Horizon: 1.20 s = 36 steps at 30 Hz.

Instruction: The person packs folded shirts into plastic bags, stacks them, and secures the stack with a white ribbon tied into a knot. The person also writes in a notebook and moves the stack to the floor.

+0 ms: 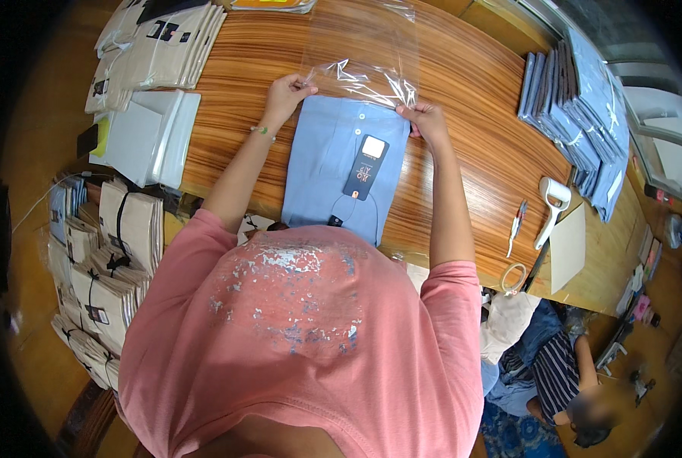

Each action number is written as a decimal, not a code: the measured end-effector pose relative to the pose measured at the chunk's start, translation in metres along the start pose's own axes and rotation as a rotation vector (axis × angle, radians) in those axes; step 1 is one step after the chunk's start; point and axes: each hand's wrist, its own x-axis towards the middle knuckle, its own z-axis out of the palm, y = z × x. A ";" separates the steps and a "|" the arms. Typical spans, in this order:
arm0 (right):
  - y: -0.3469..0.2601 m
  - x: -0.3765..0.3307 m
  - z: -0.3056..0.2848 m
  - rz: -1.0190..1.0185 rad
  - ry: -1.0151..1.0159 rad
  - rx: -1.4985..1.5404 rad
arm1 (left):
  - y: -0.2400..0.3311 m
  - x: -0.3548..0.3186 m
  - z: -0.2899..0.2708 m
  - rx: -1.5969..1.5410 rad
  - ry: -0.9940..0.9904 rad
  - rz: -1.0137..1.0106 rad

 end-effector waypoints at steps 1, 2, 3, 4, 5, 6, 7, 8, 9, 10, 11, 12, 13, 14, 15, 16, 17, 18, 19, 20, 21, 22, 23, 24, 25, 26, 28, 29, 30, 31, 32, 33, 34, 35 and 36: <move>0.000 -0.001 -0.003 0.063 -0.035 -0.003 | -0.003 0.000 -0.005 -0.116 -0.083 -0.026; 0.000 0.000 -0.006 0.126 -0.069 -0.007 | -0.005 0.000 -0.010 -0.233 -0.166 -0.052; -0.001 0.000 -0.007 0.112 -0.048 -0.013 | -0.005 0.000 -0.014 -0.240 -0.229 -0.095; -0.003 0.001 -0.008 0.097 -0.027 -0.019 | -0.005 0.000 -0.018 -0.247 -0.292 -0.138; -0.004 0.001 -0.010 0.082 -0.006 -0.026 | -0.005 0.000 -0.020 -0.254 -0.355 -0.180; -0.004 0.002 -0.014 0.100 -0.048 -0.045 | -0.002 0.001 -0.021 -0.234 -0.376 -0.197; -0.004 0.002 -0.020 0.118 -0.090 -0.065 | 0.002 0.002 -0.022 -0.214 -0.397 -0.214; -0.003 0.003 -0.023 0.136 -0.132 -0.084 | 0.004 0.001 -0.023 -0.194 -0.418 -0.231; -0.007 0.002 -0.021 0.124 -0.149 -0.084 | 0.005 0.001 -0.024 -0.174 -0.409 -0.204; -0.010 -0.001 -0.018 0.112 -0.166 -0.084 | 0.005 -0.001 -0.024 -0.153 -0.401 -0.178; -0.013 -0.002 -0.016 0.100 -0.182 -0.083 | 0.006 0.000 -0.025 -0.133 -0.392 -0.151; -0.008 0.003 -0.015 0.072 -0.156 -0.091 | 0.005 0.001 -0.024 -0.184 -0.410 -0.137; -0.006 0.007 -0.018 0.076 -0.142 -0.124 | 0.005 0.001 -0.023 -0.235 -0.427 -0.123; -0.004 0.011 -0.022 0.080 -0.128 -0.157 | 0.005 0.002 -0.023 -0.286 -0.445 -0.109; -0.005 0.012 -0.022 0.086 -0.121 -0.190 | 0.004 0.003 -0.025 -0.267 -0.478 -0.150; -0.006 0.011 -0.024 0.124 -0.166 -0.199 | 0.003 0.004 -0.027 -0.248 -0.511 -0.190; -0.007 0.008 -0.029 0.162 -0.211 -0.209 | 0.002 0.004 -0.029 -0.229 -0.544 -0.231; -0.010 0.005 -0.032 0.198 -0.252 -0.219 | 0.003 0.004 -0.032 -0.199 -0.576 -0.259; -0.010 0.003 -0.032 0.198 -0.256 -0.209 | 0.005 0.004 -0.036 -0.168 -0.608 -0.287; -0.009 0.003 -0.032 0.198 -0.261 -0.198 | 0.006 0.003 -0.038 -0.137 -0.639 -0.315; -0.010 0.000 -0.030 0.200 -0.265 -0.188 | 0.008 0.001 -0.038 -0.146 -0.632 -0.310; -0.012 -0.002 -0.028 0.188 -0.256 -0.129 | 0.010 -0.002 -0.037 -0.156 -0.625 -0.305; -0.013 -0.004 -0.027 0.177 -0.247 -0.071 | 0.011 -0.004 -0.037 -0.166 -0.617 -0.301; -0.016 -0.006 -0.026 0.162 -0.237 -0.012 | 0.011 -0.003 -0.036 -0.183 -0.612 -0.297; -0.014 -0.003 -0.025 0.117 -0.197 -0.036 | 0.009 -0.001 -0.035 -0.200 -0.606 -0.294; -0.009 0.003 -0.024 0.072 -0.157 -0.060 | 0.008 -0.001 -0.033 -0.217 -0.601 -0.290; -0.006 0.006 -0.024 0.042 -0.108 -0.146 | 0.006 0.001 -0.028 -0.233 -0.575 -0.288; -0.006 0.007 -0.027 0.054 -0.097 -0.210 | 0.005 0.001 -0.025 -0.240 -0.562 -0.287; -0.006 0.008 -0.029 0.065 -0.088 -0.274 | 0.005 0.001 -0.025 -0.238 -0.566 -0.295; -0.006 0.008 -0.032 0.117 -0.139 -0.271 | 0.005 0.001 -0.025 -0.236 -0.571 -0.302; -0.006 0.007 -0.036 0.169 -0.190 -0.268 | 0.005 0.000 -0.025 -0.234 -0.575 -0.309; -0.007 0.004 -0.038 0.222 -0.238 -0.265 | 0.008 0.000 -0.026 -0.235 -0.583 -0.308; -0.009 0.001 -0.038 0.233 -0.259 -0.252 | 0.009 -0.002 -0.027 -0.236 -0.591 -0.308; -0.009 -0.001 -0.038 0.243 -0.280 -0.239 | 0.011 -0.004 -0.029 -0.237 -0.599 -0.308; -0.011 -0.005 -0.037 0.253 -0.299 -0.226 | 0.013 -0.007 -0.029 -0.244 -0.589 -0.314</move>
